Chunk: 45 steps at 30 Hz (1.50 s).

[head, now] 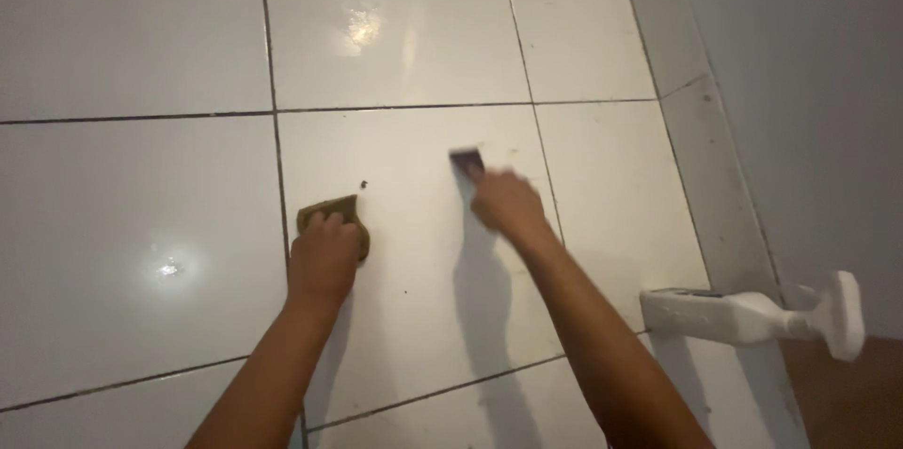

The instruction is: The person scrapes white floor tiles using a putty knife and a sponge, then pours liquid from a container into a spray bottle.

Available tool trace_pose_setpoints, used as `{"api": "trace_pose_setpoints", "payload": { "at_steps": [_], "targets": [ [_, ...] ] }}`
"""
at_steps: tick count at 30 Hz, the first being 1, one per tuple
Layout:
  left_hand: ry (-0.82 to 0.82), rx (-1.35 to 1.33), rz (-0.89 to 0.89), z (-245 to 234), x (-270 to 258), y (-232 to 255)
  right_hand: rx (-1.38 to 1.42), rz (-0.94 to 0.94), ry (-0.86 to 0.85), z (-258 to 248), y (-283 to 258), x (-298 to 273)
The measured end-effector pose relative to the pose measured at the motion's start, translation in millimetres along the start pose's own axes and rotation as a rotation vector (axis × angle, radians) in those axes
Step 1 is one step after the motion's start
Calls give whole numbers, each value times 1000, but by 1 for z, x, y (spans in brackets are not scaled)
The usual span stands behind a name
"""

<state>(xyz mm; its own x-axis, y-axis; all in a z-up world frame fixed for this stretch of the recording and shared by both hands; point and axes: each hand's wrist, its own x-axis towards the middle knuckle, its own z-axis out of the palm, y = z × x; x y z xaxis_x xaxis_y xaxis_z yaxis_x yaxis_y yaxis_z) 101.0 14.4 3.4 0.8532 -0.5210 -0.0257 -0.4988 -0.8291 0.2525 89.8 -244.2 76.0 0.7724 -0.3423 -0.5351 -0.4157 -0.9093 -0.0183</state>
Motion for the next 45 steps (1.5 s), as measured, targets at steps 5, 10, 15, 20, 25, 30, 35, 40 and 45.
{"api": "trace_pose_setpoints", "payload": {
  "at_steps": [5, 10, 15, 20, 25, 30, 35, 40, 45],
  "targets": [
    [-50, 10, -29, -8, 12, -6, -15, -124, 122, -11, -8, 40],
    [-63, -19, -99, -14, 35, -22, -70, -28, -40, 12, 3, -31],
    [-26, -16, -75, -5, 34, -23, -118, -89, 71, -14, 8, 55],
    [11, -44, -66, -4, 36, -23, -99, -56, -66, 9, -20, 38],
    [67, -82, -39, -4, 31, -26, -117, -54, -297, 72, -18, -145],
    [33, -23, -25, -7, 22, -21, -100, -64, -218, 72, -26, -156],
    [17, 20, -14, -9, 1, -16, -49, -115, -7, 29, -69, -34],
    [-7, 19, -56, -13, -31, -25, -18, -142, -44, 29, -86, -47],
    [127, -52, -53, -8, -32, -30, -91, -195, -46, 51, -100, -110]
  ]
}}
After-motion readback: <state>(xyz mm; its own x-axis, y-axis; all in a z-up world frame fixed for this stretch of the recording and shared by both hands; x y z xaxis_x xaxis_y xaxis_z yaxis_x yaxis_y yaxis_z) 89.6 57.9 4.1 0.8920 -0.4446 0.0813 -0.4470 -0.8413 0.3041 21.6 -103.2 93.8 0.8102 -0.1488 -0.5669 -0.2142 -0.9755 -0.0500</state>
